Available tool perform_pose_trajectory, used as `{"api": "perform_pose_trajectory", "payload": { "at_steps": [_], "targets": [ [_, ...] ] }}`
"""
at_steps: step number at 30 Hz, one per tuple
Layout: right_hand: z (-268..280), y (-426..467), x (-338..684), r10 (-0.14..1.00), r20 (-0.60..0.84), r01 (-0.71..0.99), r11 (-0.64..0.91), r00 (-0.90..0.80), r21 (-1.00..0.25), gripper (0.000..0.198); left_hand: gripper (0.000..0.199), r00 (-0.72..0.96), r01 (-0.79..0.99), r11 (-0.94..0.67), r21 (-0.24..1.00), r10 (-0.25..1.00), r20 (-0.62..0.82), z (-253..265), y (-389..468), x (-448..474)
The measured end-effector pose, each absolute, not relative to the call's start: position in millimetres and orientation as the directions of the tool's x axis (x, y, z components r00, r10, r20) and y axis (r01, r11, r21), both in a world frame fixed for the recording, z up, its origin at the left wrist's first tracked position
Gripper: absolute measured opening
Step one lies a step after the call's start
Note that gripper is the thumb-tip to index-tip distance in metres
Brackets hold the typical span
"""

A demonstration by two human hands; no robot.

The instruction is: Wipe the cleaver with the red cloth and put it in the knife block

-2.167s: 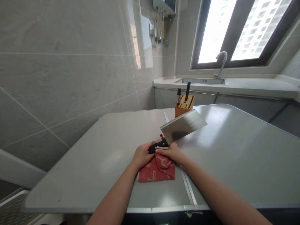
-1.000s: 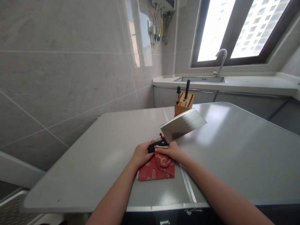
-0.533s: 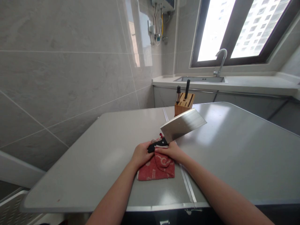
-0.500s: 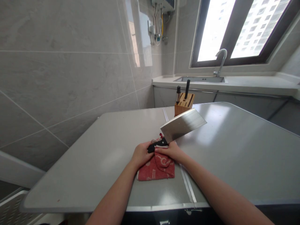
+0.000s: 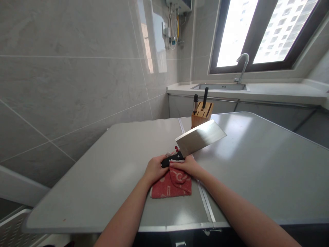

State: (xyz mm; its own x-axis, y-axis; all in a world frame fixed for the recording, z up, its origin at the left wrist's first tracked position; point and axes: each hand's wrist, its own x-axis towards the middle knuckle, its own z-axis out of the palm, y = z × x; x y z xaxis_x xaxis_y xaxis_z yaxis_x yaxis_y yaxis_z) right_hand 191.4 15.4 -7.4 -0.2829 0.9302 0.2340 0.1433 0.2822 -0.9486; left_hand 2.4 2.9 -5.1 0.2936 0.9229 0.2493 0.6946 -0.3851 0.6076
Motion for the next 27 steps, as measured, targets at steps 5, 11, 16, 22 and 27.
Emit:
{"api": "perform_pose_trajectory", "payload": {
  "at_steps": [5,11,16,22,27],
  "targets": [
    [-7.8,15.2,191.4,0.937,0.235,0.146,0.279,-0.258,-0.949,0.055,0.013,0.293,0.689,-0.381,0.617,0.924,0.244,-3.4,2.4,2.8],
    [-5.4,14.8,191.5,0.929,0.242,0.144,0.290,-0.282,-0.946,0.049,0.012,0.287,0.698,-0.384,0.604,0.923,0.256,-5.2,3.5,2.9],
    [-3.8,14.0,191.8,0.926,0.248,0.164,0.302,-0.284,-0.939,0.046,0.013,0.294,0.692,-0.396,0.603,0.918,0.265,-6.9,4.2,1.8],
    [-0.9,13.8,192.7,0.920,0.231,0.171,0.295,-0.317,-0.940,0.045,0.013,0.291,0.693,-0.393,0.605,0.919,0.265,-6.5,4.2,1.1],
    [-5.7,15.6,192.7,0.915,0.260,0.168,0.322,-0.308,-0.932,0.048,0.013,0.286,0.693,-0.394,0.603,0.919,0.272,-5.0,3.2,1.5]
  ]
}}
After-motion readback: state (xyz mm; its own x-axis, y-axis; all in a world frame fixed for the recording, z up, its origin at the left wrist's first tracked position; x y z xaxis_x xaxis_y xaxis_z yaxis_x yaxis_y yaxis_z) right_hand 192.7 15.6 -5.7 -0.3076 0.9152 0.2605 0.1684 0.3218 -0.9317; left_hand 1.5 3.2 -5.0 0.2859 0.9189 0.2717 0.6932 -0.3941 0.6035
